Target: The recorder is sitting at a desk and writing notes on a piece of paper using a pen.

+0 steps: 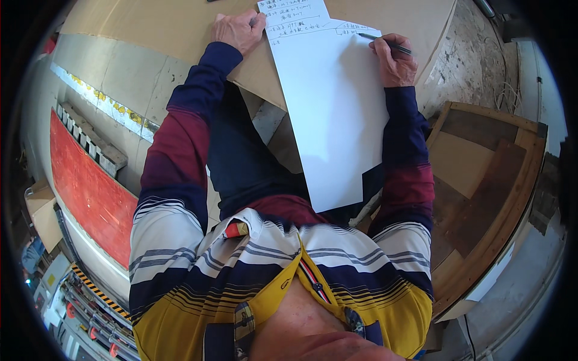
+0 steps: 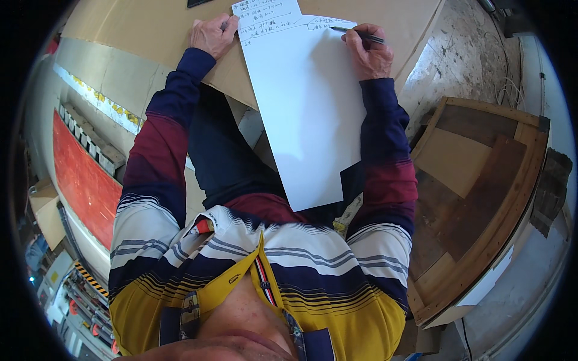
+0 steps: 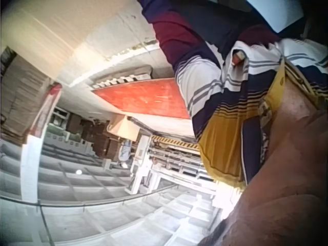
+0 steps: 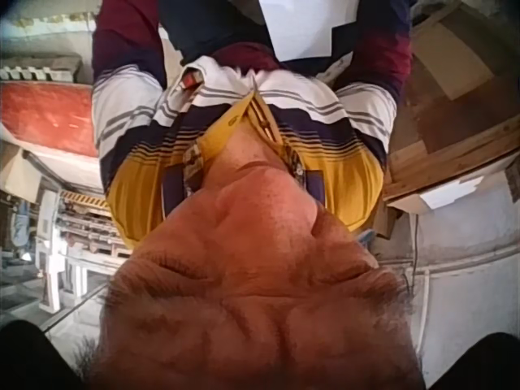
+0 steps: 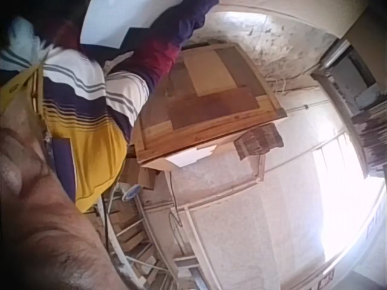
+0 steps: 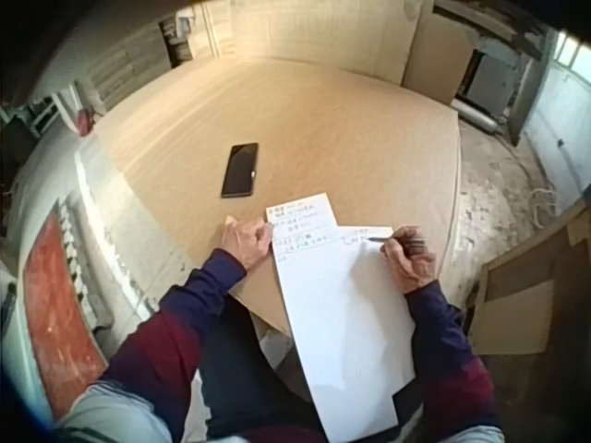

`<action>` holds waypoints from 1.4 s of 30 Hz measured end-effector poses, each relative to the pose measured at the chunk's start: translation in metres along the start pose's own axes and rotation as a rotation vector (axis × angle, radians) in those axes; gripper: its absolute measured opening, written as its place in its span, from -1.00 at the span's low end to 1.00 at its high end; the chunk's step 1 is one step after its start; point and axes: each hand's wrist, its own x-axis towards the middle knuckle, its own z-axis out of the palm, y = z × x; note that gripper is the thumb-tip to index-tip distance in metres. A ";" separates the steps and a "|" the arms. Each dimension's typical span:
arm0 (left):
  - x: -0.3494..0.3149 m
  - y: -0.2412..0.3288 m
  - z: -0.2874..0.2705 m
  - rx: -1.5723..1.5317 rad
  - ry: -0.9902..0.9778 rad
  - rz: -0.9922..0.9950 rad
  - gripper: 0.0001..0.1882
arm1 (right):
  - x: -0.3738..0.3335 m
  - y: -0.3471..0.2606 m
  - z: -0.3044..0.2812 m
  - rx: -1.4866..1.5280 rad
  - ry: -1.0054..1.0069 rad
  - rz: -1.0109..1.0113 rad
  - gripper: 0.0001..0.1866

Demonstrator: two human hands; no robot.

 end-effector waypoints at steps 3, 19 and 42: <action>-0.001 0.000 0.001 -0.027 0.053 0.032 -0.64 | 0.000 -0.004 0.000 0.042 -0.001 0.039 -0.83; -0.002 -0.002 0.003 -0.042 0.049 0.044 -0.63 | 0.001 -0.003 -0.003 0.005 0.072 0.050 -0.81; -0.002 -0.005 0.007 -0.018 0.025 0.048 -0.64 | 0.000 -0.010 -0.003 0.086 0.083 0.068 -0.84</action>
